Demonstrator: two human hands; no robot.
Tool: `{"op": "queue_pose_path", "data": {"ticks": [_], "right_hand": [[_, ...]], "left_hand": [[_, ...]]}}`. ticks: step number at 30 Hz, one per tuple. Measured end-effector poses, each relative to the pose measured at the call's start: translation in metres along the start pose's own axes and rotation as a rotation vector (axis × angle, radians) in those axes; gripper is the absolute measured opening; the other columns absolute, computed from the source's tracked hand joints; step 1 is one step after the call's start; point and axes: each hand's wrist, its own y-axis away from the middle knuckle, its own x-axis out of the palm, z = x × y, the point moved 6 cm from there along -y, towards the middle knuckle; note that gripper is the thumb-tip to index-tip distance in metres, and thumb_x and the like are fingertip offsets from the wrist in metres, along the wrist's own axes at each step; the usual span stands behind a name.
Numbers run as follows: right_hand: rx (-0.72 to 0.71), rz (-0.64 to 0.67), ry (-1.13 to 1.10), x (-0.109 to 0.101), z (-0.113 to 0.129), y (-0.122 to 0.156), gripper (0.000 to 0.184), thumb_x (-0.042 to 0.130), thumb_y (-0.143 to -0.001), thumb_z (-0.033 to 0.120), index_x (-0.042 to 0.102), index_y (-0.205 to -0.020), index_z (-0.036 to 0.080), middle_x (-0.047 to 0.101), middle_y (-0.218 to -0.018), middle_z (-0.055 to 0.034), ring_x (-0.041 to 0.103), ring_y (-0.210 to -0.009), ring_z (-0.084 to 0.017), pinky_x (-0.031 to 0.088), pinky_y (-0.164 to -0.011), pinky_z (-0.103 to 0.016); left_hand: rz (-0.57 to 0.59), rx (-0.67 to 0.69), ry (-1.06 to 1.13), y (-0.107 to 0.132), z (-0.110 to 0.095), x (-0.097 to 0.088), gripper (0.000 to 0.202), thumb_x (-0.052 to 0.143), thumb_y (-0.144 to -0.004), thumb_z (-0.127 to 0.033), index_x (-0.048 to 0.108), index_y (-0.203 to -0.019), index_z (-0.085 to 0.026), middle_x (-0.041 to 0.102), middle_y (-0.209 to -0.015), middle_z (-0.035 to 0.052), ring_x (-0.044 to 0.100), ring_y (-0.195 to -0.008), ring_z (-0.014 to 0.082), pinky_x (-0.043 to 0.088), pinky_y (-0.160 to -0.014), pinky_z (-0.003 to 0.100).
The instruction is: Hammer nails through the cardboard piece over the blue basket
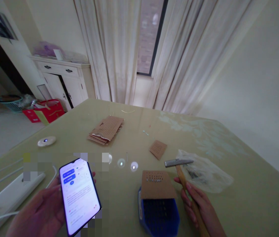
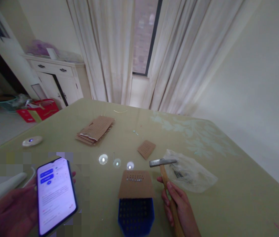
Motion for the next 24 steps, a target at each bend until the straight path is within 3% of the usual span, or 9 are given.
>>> {"op": "queue_pose_path", "data": {"ticks": [6, 12, 18, 24], "right_hand": [[-0.003, 0.001, 0.000, -0.001, -0.002, 0.000, 0.075, 0.095, -0.065, 0.073, 0.079, -0.112, 0.017, 0.053, -0.052, 0.0100, 0.048, -0.025, -0.008, 0.039, -0.025, -0.018], [0.004, 0.010, -0.007, -0.003, -0.003, -0.001, 0.076, 0.095, -0.065, 0.072, 0.078, -0.115, 0.017, 0.054, -0.052, 0.0101, 0.049, -0.025, -0.009, 0.041, -0.024, -0.018], [-0.005, 0.007, 0.014, -0.004, -0.004, -0.002, 0.078, 0.094, -0.066, 0.073, 0.078, -0.116, 0.016, 0.055, -0.053, 0.0095, 0.048, -0.025, -0.009, 0.040, -0.024, -0.019], [-0.012, -0.003, 0.001, -0.004, -0.007, -0.002, 0.075, 0.093, -0.068, 0.072, 0.078, -0.115, 0.016, 0.055, -0.054, 0.0089, 0.047, -0.025, -0.009, 0.038, -0.024, -0.018]], "left_hand": [[0.008, 0.025, -0.090, 0.003, -0.003, 0.003, 0.101, 0.083, -0.059, -0.017, 0.059, -0.156, -0.034, 0.077, -0.140, 0.0160, 0.066, -0.131, 0.0570, 0.064, -0.091, 0.072], [0.018, 0.067, -0.134, 0.008, -0.006, 0.011, 0.100, 0.083, -0.061, -0.016, 0.058, -0.156, -0.033, 0.077, -0.141, 0.0151, 0.068, -0.129, 0.0558, 0.068, -0.084, 0.066], [-0.005, 0.045, -0.153, 0.007, -0.003, 0.011, 0.114, 0.087, -0.056, -0.014, 0.052, -0.161, -0.040, 0.077, -0.140, 0.0120, 0.072, -0.120, 0.0578, 0.069, -0.076, 0.067], [-0.021, 0.113, -0.224, 0.004, 0.003, 0.004, 0.127, 0.092, -0.046, -0.002, 0.053, -0.160, -0.044, 0.080, -0.137, 0.0112, 0.078, -0.109, 0.0560, 0.071, -0.074, 0.062]]}}
